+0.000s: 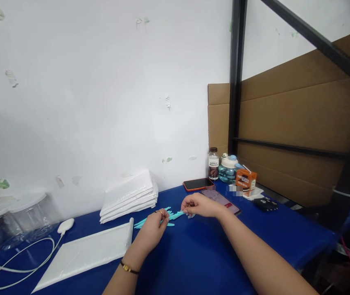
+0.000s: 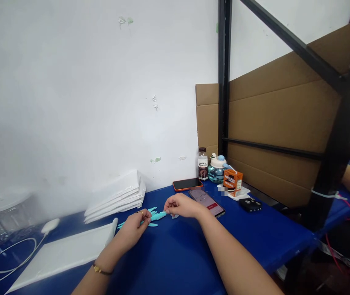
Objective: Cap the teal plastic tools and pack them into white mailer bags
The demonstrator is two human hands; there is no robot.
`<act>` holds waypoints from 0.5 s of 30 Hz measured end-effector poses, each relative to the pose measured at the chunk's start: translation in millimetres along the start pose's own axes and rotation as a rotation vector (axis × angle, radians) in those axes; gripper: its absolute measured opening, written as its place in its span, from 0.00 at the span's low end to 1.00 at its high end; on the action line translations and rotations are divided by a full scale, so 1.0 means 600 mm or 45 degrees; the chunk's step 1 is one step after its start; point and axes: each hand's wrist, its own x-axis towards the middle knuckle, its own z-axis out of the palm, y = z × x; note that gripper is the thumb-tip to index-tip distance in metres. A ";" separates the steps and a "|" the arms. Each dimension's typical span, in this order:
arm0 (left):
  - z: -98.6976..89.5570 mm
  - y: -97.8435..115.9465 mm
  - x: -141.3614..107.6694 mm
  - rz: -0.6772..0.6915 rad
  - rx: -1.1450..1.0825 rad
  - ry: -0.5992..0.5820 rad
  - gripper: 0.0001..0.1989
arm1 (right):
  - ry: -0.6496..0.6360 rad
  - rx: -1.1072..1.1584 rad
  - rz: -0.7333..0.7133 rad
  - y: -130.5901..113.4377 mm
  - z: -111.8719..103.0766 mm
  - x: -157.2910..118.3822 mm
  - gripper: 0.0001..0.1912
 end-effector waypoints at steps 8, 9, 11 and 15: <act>0.002 -0.001 -0.011 -0.099 -0.161 -0.403 0.09 | -0.311 -0.142 0.016 -0.006 0.015 0.000 0.11; -0.002 -0.002 -0.012 -0.108 -0.136 -0.432 0.09 | -0.339 -0.170 0.001 -0.006 0.013 -0.001 0.11; -0.013 -0.007 -0.012 -0.134 -0.019 -0.389 0.10 | -0.274 -0.243 -0.033 -0.002 0.004 -0.003 0.11; -0.037 -0.028 -0.010 -0.174 0.347 -0.142 0.08 | 0.027 -0.432 0.073 0.023 -0.027 -0.009 0.10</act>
